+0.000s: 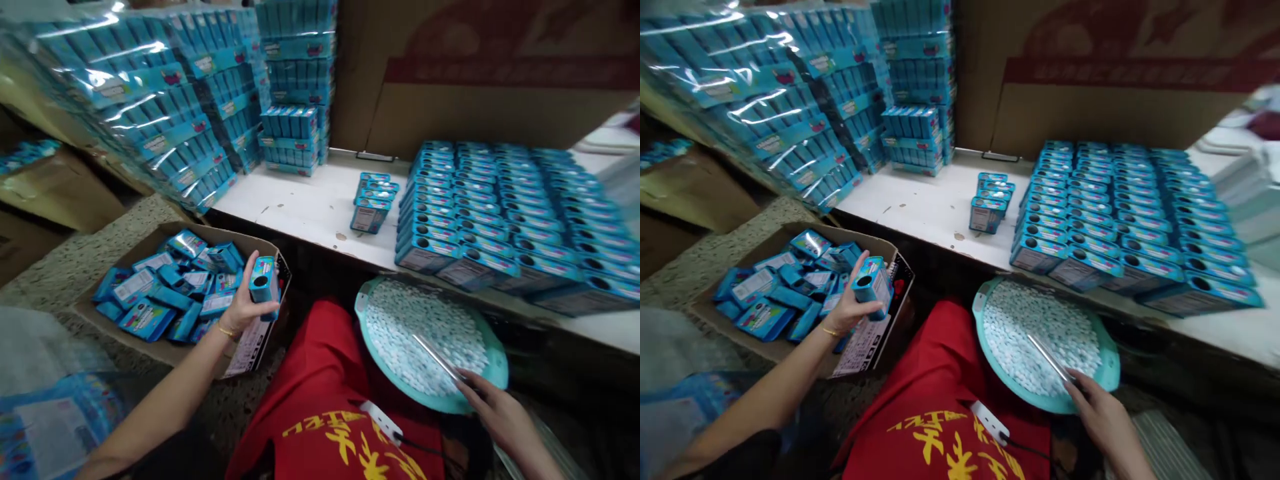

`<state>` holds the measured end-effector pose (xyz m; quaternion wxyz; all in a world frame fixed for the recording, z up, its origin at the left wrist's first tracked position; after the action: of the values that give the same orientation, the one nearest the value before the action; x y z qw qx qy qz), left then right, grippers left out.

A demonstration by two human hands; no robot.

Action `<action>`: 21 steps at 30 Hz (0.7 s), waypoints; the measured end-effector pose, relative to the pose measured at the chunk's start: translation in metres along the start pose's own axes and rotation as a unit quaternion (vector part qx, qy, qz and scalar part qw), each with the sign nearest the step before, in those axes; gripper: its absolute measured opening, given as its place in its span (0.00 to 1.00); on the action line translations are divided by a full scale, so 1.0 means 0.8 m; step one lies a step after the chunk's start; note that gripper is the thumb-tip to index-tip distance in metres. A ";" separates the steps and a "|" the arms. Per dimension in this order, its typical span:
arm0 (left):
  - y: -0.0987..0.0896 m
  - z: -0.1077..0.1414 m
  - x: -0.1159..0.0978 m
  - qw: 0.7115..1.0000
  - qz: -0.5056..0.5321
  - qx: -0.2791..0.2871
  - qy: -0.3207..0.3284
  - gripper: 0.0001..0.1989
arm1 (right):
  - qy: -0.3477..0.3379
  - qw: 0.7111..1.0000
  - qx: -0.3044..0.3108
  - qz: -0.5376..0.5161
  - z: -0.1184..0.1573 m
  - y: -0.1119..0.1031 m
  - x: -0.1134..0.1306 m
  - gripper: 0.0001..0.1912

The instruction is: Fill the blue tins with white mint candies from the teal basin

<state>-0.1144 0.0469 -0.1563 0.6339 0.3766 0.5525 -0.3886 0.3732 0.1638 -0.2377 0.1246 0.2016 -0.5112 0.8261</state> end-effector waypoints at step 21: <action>0.237 -0.020 0.097 0.947 0.109 0.145 -0.264 0.24 | 0.007 0.999 -0.027 -0.034 -0.087 0.061 0.032 0.17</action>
<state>0.0581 0.1343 -0.2260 0.7341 0.4068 0.2587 -0.4782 0.3157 0.2038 -0.2922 0.1618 0.2097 -0.5248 0.8089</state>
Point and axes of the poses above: each hand's wrist, its own z-axis away from the middle knuckle, its own y-axis out of the palm, x = y × z, the point moved 2 cm from there along -z, towards the middle knuckle, and after that the axes turned 1 degree about -z, right-handed, at the moved point
